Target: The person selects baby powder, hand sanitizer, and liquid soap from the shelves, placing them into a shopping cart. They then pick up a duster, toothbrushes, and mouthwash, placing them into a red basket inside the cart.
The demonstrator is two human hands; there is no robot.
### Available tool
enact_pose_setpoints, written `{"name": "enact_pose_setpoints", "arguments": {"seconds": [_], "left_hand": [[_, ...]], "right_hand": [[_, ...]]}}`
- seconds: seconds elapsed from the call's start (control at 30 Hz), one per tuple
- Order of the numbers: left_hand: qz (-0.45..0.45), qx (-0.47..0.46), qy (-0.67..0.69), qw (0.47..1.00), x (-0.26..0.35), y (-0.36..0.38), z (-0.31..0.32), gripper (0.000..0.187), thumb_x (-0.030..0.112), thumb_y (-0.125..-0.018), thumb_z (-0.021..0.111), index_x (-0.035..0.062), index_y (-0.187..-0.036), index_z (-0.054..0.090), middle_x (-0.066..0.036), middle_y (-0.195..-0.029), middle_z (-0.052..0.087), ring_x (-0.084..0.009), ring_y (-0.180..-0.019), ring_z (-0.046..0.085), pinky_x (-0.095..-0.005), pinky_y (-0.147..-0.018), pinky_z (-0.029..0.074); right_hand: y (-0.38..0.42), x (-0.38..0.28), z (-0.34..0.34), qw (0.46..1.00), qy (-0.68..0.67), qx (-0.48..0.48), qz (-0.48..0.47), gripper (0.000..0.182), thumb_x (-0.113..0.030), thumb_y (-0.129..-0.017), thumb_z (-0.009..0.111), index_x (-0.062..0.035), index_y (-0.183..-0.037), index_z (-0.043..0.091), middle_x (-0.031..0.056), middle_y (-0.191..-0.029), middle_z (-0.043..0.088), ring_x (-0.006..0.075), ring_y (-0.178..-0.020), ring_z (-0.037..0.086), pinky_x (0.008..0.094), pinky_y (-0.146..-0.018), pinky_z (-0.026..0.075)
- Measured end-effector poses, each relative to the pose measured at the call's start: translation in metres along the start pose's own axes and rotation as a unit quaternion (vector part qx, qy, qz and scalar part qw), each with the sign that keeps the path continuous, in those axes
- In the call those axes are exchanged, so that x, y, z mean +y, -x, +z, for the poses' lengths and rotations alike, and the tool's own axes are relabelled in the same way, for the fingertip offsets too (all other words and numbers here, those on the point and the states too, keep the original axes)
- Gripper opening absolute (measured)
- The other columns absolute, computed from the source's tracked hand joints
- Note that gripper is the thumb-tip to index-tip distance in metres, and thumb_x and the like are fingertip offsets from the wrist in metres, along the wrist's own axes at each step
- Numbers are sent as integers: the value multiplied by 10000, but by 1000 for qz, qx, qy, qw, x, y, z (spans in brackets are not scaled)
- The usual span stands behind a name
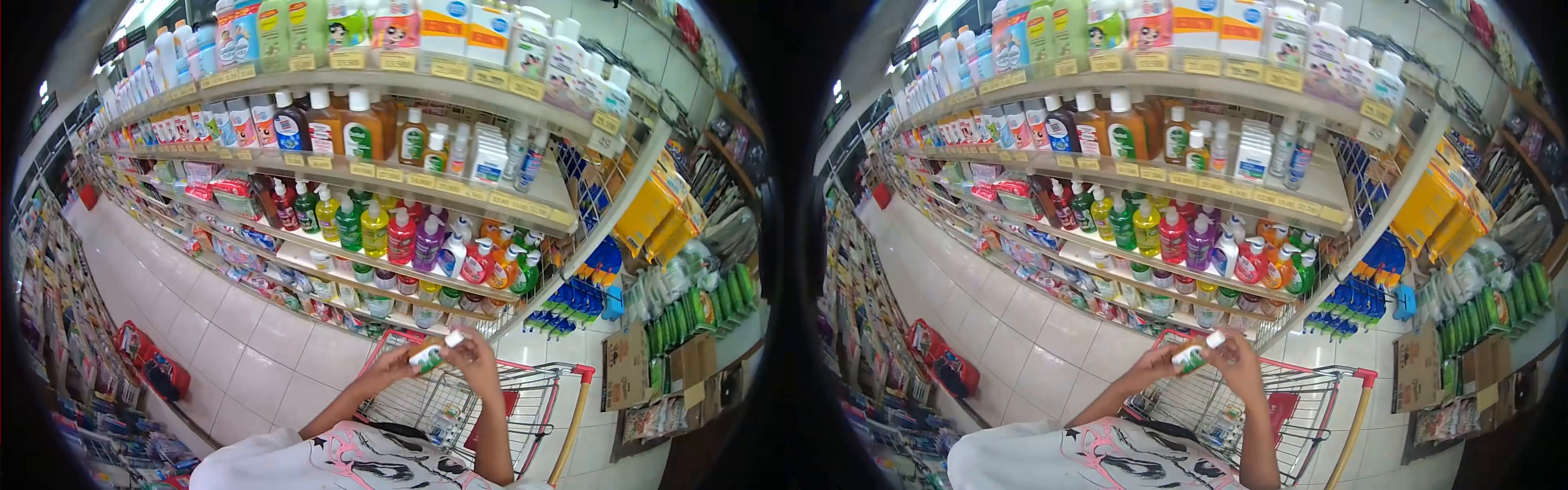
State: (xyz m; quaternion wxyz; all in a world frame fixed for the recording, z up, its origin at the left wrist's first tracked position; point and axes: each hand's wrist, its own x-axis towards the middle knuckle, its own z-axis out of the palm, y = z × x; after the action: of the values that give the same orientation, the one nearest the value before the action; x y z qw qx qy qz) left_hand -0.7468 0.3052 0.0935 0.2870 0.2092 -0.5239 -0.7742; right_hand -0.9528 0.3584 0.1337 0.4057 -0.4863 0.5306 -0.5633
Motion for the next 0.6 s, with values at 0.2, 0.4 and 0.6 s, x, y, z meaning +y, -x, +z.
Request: {"name": "enact_pose_setpoints", "arguments": {"seconds": [0.2, 0.4, 0.6], "left_hand": [[129, -15, 36, 991, 113, -7, -69, 471, 68, -919, 571, 9, -1356, 406, -121, -1186, 569, -216, -1065, 586, -336, -966, 435], [174, -29, -29, 984, 157, -16, -121, 516, 24, -889, 605, 10, -1360, 396, -118, -1210, 551, -179, -1053, 584, -312, -931, 460], [266, -7, -154, 952, 222, -47, -113, 537, 60, -902, 607, 27, -1384, 373, -111, -1282, 525, -163, -1084, 563, -312, -938, 450]], "right_hand": [[-93, -158, 60, 974, 71, 96, -194, 460, -51, -805, 739, -13, -1201, 508, 40, -881, 647, 69, -740, 556, 219, -657, 450], [-135, -228, 103, 971, 87, 86, -206, 470, -55, -815, 730, -25, -1230, 510, 26, -840, 634, 62, -708, 548, 208, -635, 439], [-143, -248, 128, 934, 269, 128, -196, 432, -70, -802, 733, -45, -1190, 545, 55, -821, 640, 81, -696, 558, 234, -626, 445]]}}
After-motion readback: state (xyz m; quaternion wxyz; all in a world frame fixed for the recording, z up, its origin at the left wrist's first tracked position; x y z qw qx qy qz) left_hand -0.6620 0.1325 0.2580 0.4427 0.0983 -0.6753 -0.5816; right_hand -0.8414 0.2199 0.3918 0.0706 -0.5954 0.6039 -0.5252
